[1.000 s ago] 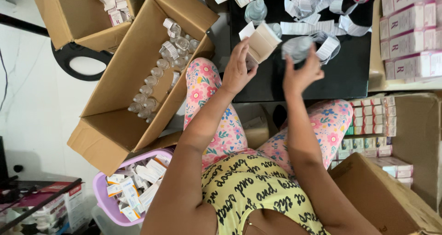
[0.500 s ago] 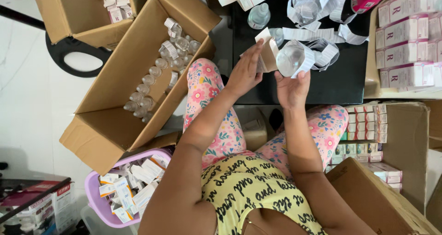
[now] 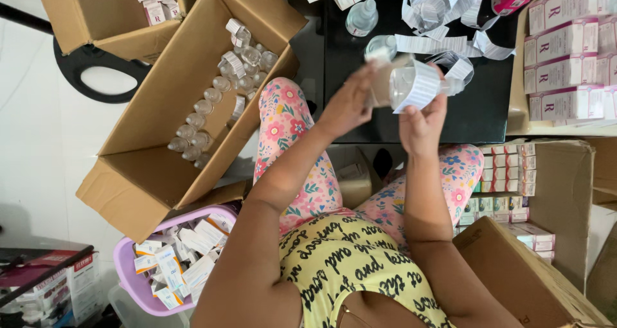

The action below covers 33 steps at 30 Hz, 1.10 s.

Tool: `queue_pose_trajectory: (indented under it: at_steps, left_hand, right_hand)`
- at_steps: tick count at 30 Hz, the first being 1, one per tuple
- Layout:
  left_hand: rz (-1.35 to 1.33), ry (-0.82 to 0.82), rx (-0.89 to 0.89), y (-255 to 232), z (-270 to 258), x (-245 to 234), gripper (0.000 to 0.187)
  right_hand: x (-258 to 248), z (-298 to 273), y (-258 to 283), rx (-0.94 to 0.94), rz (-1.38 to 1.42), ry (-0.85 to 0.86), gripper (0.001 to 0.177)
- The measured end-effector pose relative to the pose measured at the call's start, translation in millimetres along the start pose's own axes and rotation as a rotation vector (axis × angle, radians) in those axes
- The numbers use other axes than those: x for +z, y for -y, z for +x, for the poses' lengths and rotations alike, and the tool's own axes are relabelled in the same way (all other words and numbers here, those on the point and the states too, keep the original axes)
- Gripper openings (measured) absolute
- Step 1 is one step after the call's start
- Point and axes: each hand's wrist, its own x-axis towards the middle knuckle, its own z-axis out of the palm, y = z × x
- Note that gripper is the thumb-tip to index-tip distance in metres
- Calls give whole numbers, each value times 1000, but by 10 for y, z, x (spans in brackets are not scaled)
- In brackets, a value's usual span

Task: The person sits cross-legged and repeatedly picks up small clear bottles and white boxes, places each bottle into a box, and sets the closed box aside. The person handles bottles and boxes one at a time, moving them between a large cardboard box and the lap workspace.

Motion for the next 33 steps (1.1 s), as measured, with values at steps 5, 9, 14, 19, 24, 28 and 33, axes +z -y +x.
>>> queue_pose_trajectory:
  at_steps: [5, 9, 14, 19, 24, 28, 33]
  left_hand:
    - [9, -133, -192, 190, -36, -84, 107]
    - [32, -194, -180, 234, -15, -41, 110]
    - [37, -166, -188, 219, -26, -28, 109]
    - [21, -186, -181, 224, -37, -84, 110]
    - [41, -144, -226, 215, -10, -48, 109]
    - [80, -153, -176, 201, -38, -30, 109]
    - [2, -124, -212, 196, -49, -39, 113]
  right_hand:
    - [-420, -32, -23, -35, -296, -61, 87]
    - [-759, -89, -332, -80, -989, -95, 77]
    - [-1000, -134, -580, -118, -1496, 39, 85]
    - [-1078, -117, -599, -121, -1516, 22, 92]
    - [-1170, -176, -599, -102, -1562, -31, 83]
    - [-1156, -243, -671, -93, -1450, -138, 74]
    - [-1011, -205, -586, -64, -1350, -238, 70]
